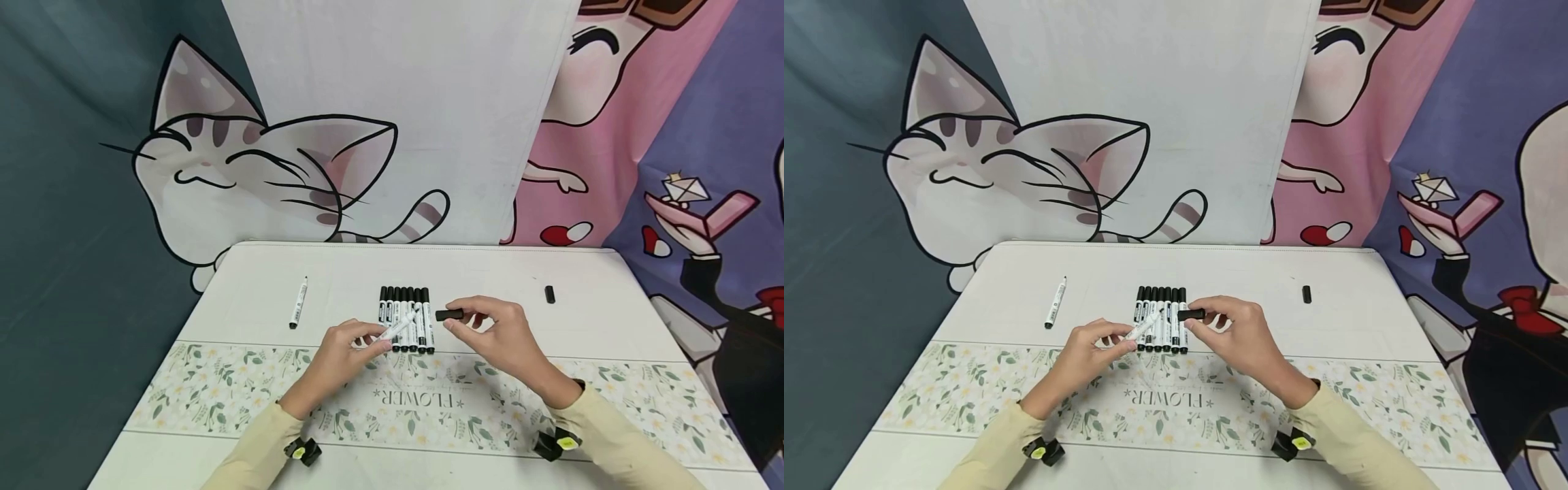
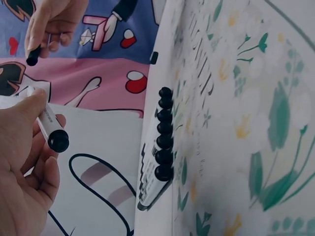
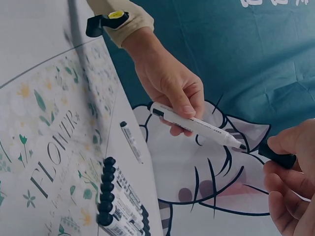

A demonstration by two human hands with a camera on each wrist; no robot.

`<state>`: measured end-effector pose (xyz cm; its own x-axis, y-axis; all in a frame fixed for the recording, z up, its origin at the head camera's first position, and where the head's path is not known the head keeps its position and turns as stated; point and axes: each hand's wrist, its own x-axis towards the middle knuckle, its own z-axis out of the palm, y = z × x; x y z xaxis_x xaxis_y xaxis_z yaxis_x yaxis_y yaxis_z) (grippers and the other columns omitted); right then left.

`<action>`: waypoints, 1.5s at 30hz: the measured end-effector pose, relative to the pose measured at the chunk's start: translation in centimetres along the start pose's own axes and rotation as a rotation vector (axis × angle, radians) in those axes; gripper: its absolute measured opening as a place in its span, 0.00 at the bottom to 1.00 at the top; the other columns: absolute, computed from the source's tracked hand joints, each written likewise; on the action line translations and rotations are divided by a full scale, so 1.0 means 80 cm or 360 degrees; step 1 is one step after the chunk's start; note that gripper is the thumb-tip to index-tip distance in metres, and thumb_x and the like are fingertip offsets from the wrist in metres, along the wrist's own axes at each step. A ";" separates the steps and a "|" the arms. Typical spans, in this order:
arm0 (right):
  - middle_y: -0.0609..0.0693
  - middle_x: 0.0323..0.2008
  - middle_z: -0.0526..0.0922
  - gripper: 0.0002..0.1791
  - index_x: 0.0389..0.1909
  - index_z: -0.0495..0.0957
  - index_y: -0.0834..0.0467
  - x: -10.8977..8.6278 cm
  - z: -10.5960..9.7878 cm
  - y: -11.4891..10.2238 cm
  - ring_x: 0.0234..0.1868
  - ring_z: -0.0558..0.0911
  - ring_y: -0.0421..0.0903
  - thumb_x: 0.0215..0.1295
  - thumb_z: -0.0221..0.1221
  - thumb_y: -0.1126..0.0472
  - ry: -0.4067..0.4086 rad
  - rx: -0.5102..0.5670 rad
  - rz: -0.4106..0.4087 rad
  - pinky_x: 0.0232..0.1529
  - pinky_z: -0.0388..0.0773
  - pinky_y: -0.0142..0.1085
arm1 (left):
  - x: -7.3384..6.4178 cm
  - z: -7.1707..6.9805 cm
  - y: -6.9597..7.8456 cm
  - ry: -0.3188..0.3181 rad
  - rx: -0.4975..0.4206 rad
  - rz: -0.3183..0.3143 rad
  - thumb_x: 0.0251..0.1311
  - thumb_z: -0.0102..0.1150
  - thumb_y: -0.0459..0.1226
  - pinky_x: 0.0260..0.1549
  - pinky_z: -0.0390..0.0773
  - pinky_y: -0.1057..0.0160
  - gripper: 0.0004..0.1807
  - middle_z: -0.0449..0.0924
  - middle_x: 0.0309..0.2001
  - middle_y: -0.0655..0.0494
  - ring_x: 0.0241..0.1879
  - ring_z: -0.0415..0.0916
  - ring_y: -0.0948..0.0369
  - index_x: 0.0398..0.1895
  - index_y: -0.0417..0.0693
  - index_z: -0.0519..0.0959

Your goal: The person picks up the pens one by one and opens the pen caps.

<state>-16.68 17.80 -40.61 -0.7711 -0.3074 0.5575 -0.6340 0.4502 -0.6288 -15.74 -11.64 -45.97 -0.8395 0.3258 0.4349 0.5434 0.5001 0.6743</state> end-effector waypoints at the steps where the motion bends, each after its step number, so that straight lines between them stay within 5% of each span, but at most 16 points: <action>1: 0.38 0.30 0.86 0.14 0.44 0.89 0.52 0.000 -0.001 0.000 0.31 0.80 0.35 0.57 0.74 0.67 0.0003 0.0005 0.0006 0.30 0.79 0.33 | 0.001 -0.001 0.000 0.0011 0.0001 -0.0013 0.59 0.74 0.40 0.31 0.79 0.68 0.14 0.87 0.36 0.61 0.33 0.77 0.68 0.46 0.47 0.89; 8: 0.38 0.29 0.85 0.15 0.44 0.88 0.50 0.001 -0.006 0.004 0.31 0.81 0.35 0.57 0.74 0.67 0.0005 -0.0013 0.0016 0.29 0.80 0.37 | 0.004 -0.013 0.001 0.0050 0.0009 -0.0156 0.59 0.74 0.41 0.31 0.79 0.67 0.13 0.87 0.37 0.63 0.32 0.76 0.68 0.46 0.49 0.89; 17: 0.38 0.29 0.85 0.14 0.45 0.88 0.51 0.003 -0.010 0.006 0.31 0.81 0.34 0.59 0.73 0.67 -0.0014 -0.0058 0.0057 0.31 0.80 0.35 | 0.011 -0.030 -0.009 0.0141 0.0022 -0.0215 0.60 0.74 0.39 0.34 0.82 0.67 0.12 0.85 0.36 0.61 0.32 0.79 0.66 0.45 0.45 0.89; 27: 0.39 0.29 0.86 0.15 0.47 0.87 0.51 0.001 -0.014 0.010 0.30 0.81 0.35 0.60 0.72 0.66 -0.0030 -0.0108 0.0132 0.31 0.79 0.31 | 0.017 -0.060 -0.024 0.0155 -0.0007 -0.0496 0.64 0.71 0.42 0.33 0.80 0.67 0.15 0.83 0.37 0.57 0.34 0.80 0.62 0.50 0.46 0.86; 37: 0.39 0.30 0.87 0.14 0.47 0.86 0.50 -0.002 -0.019 0.019 0.28 0.81 0.35 0.62 0.71 0.66 -0.0017 -0.0116 0.0170 0.31 0.79 0.29 | 0.016 -0.090 -0.057 0.0204 0.0059 -0.0613 0.68 0.67 0.46 0.27 0.79 0.65 0.15 0.85 0.38 0.55 0.33 0.79 0.59 0.49 0.46 0.86; 45: 0.40 0.32 0.89 0.12 0.47 0.85 0.50 -0.002 -0.026 0.024 0.28 0.82 0.35 0.64 0.70 0.65 -0.0013 -0.0113 0.0198 0.31 0.78 0.28 | 0.016 -0.109 -0.088 0.0233 0.0137 -0.0774 0.69 0.64 0.50 0.34 0.80 0.65 0.20 0.87 0.42 0.51 0.39 0.81 0.58 0.53 0.45 0.85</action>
<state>-17.61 20.45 -40.78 -0.8441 -0.2524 0.4730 -0.5281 0.5431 -0.6527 -20.61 -21.74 -44.95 -0.9833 -0.0734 0.1667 0.0833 0.6323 0.7702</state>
